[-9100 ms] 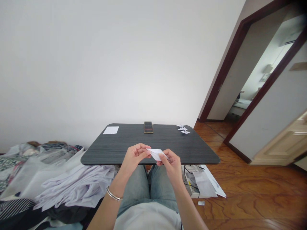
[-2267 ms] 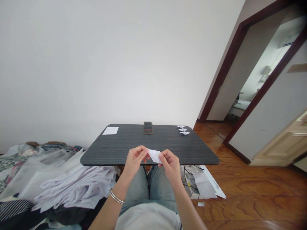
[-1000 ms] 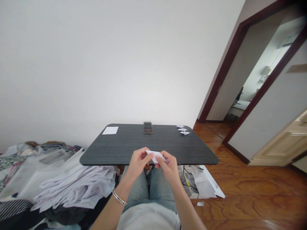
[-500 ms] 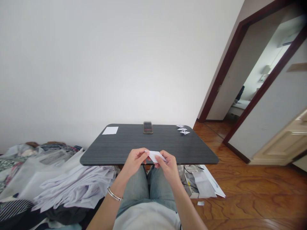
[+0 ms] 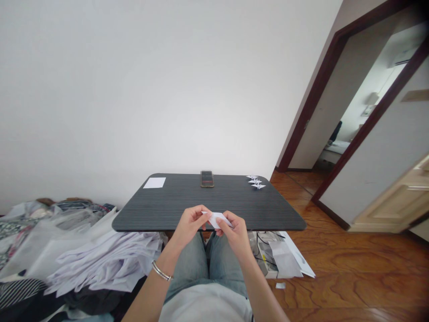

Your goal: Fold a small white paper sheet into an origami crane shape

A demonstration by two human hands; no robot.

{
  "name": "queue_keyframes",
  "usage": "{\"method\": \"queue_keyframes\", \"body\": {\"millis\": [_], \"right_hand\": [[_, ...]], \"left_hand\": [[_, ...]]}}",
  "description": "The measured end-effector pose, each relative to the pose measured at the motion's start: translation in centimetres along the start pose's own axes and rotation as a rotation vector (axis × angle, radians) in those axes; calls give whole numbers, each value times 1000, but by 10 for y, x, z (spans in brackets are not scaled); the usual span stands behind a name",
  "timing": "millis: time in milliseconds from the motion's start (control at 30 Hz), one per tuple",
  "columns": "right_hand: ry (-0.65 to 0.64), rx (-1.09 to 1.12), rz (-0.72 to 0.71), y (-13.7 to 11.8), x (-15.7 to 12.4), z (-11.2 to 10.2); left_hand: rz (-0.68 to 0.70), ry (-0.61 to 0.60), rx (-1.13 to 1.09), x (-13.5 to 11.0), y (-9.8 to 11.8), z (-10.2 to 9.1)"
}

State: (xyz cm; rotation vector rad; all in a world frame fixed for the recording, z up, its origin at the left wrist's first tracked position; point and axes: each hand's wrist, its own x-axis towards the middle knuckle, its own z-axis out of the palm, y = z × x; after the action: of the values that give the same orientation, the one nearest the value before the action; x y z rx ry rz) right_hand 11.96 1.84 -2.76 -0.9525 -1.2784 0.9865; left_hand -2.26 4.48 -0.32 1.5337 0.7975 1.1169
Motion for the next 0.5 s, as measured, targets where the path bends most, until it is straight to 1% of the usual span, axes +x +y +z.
{"method": "queue_keyframes", "body": {"millis": [133, 267, 333, 500], "right_hand": [[2, -32, -17, 2, 1, 1], [15, -85, -34, 2, 2, 0], [23, -110, -33, 2, 1, 1], [18, -94, -23, 2, 1, 1]], "left_hand": [[-37, 54, -2, 0, -2, 5], [-58, 28, -23, 0, -3, 8], [-52, 22, -26, 0, -5, 9], [-16, 58, -14, 0, -7, 9]]}}
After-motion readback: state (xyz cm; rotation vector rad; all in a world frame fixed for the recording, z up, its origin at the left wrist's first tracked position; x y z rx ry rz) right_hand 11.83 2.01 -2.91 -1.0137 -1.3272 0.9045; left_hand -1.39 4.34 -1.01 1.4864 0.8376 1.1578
